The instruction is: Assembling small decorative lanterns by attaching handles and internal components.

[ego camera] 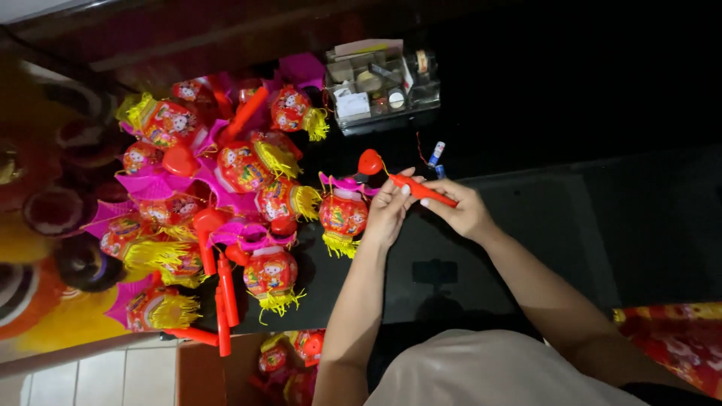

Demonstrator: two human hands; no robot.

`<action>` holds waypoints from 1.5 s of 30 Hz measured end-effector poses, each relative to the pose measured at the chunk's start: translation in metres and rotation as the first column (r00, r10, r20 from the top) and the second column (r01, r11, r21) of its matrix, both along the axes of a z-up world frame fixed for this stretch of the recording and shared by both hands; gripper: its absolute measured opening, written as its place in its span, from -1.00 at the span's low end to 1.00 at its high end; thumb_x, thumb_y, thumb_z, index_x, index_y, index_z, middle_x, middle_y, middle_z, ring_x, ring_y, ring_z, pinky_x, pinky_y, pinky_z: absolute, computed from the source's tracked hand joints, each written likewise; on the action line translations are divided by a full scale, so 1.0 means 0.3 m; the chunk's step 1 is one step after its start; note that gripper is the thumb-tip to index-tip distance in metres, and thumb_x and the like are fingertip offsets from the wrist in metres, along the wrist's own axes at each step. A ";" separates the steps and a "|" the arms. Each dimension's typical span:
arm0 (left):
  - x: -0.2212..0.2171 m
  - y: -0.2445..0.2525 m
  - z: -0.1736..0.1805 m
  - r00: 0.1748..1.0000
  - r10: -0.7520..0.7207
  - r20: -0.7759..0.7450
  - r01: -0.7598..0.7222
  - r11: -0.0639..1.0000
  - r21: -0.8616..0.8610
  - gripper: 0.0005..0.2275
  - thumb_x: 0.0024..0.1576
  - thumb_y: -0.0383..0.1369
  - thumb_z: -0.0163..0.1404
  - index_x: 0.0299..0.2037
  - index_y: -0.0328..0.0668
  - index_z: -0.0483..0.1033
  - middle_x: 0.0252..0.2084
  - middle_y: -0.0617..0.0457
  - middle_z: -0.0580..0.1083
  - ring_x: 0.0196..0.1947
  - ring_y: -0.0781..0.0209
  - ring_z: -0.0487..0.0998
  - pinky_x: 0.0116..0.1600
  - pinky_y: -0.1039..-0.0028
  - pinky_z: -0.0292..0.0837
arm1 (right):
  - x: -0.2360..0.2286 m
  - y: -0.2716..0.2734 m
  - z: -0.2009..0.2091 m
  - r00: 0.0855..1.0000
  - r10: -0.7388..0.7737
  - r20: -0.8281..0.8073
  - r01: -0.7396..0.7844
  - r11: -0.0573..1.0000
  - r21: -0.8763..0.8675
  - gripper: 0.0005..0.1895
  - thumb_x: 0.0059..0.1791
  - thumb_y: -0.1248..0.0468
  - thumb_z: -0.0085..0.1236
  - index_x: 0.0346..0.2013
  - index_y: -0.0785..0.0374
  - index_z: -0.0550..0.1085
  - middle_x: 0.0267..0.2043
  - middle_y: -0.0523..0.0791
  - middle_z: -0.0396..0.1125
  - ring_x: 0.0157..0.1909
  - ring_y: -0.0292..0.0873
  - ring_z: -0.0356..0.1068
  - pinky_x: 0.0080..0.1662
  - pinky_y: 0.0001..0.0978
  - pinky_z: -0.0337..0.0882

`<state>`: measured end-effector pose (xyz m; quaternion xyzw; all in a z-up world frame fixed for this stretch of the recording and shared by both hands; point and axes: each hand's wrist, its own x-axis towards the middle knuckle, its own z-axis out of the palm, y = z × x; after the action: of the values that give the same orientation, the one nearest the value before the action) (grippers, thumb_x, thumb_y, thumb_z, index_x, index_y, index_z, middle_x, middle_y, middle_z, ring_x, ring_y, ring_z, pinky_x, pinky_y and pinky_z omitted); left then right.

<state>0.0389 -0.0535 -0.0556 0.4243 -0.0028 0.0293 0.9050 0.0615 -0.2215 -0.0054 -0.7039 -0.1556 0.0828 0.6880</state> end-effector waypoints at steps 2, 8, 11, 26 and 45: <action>-0.008 -0.005 -0.009 0.999 0.029 0.012 -0.029 1.000 0.000 -0.65 0.26 -0.43 0.01 0.24 -0.35 0.40 0.11 -0.25 0.51 0.14 -0.04 0.54 0.24 0.25 0.46 | -0.028 -0.002 0.065 0.998 0.004 0.065 0.000 0.998 -0.063 -0.68 -0.05 0.38 0.36 0.01 0.23 0.62 -0.44 -0.10 0.49 -0.47 -0.30 0.41 -0.38 -0.41 0.42; 0.001 0.013 -0.021 0.998 0.059 -0.024 -0.061 0.991 -0.117 -0.67 0.24 -0.45 0.04 0.20 -0.37 0.43 0.08 -0.22 0.53 0.14 -0.01 0.54 0.20 0.29 0.51 | -0.008 -0.038 0.021 0.982 0.180 -0.065 -0.178 0.983 0.038 -0.69 0.12 0.31 0.05 -0.43 0.38 0.60 -0.85 -0.19 0.13 -0.74 -0.40 0.04 -0.59 -0.64 0.13; 0.006 0.024 -0.026 0.997 0.052 -0.051 -0.059 0.988 -0.144 -0.68 0.22 -0.41 0.09 0.17 -0.30 0.47 0.08 -0.20 0.54 0.12 -0.03 0.56 0.17 0.26 0.54 | 0.010 -0.028 -0.006 0.991 0.121 0.063 -0.121 0.993 -0.006 -0.80 0.05 0.34 0.16 -0.45 0.30 0.60 -0.81 -0.18 0.19 -0.68 -0.38 0.12 -0.55 -0.56 0.21; -0.005 0.044 0.000 0.997 0.028 -0.074 -0.054 0.927 -0.370 -0.72 0.21 -0.44 0.09 0.13 -0.28 0.50 0.11 -0.26 0.52 0.16 -0.12 0.53 0.15 0.11 0.56 | -0.019 -0.015 -0.009 0.917 -0.119 0.382 0.162 0.983 -0.082 -0.72 -0.03 0.37 0.32 -0.62 0.23 0.48 -0.84 -0.16 0.08 -0.72 -0.32 0.08 -0.58 -0.49 0.13; 0.002 0.053 -0.033 0.996 0.005 -0.085 -0.040 0.907 -0.419 -0.71 0.22 -0.45 0.09 0.14 -0.30 0.48 0.15 -0.33 0.47 0.16 -0.16 0.52 0.15 0.11 0.56 | -0.028 -0.014 -0.001 0.901 -0.115 0.419 0.152 0.987 -0.056 -0.66 0.02 0.39 0.23 -0.67 0.20 0.49 -0.86 -0.16 0.10 -0.77 -0.27 0.09 -0.59 -0.50 0.18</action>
<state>0.0396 -0.0375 -0.0654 0.2202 0.0456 0.0223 0.9741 0.0530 -0.2256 -0.0055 -0.7437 -0.2453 -0.1090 0.6122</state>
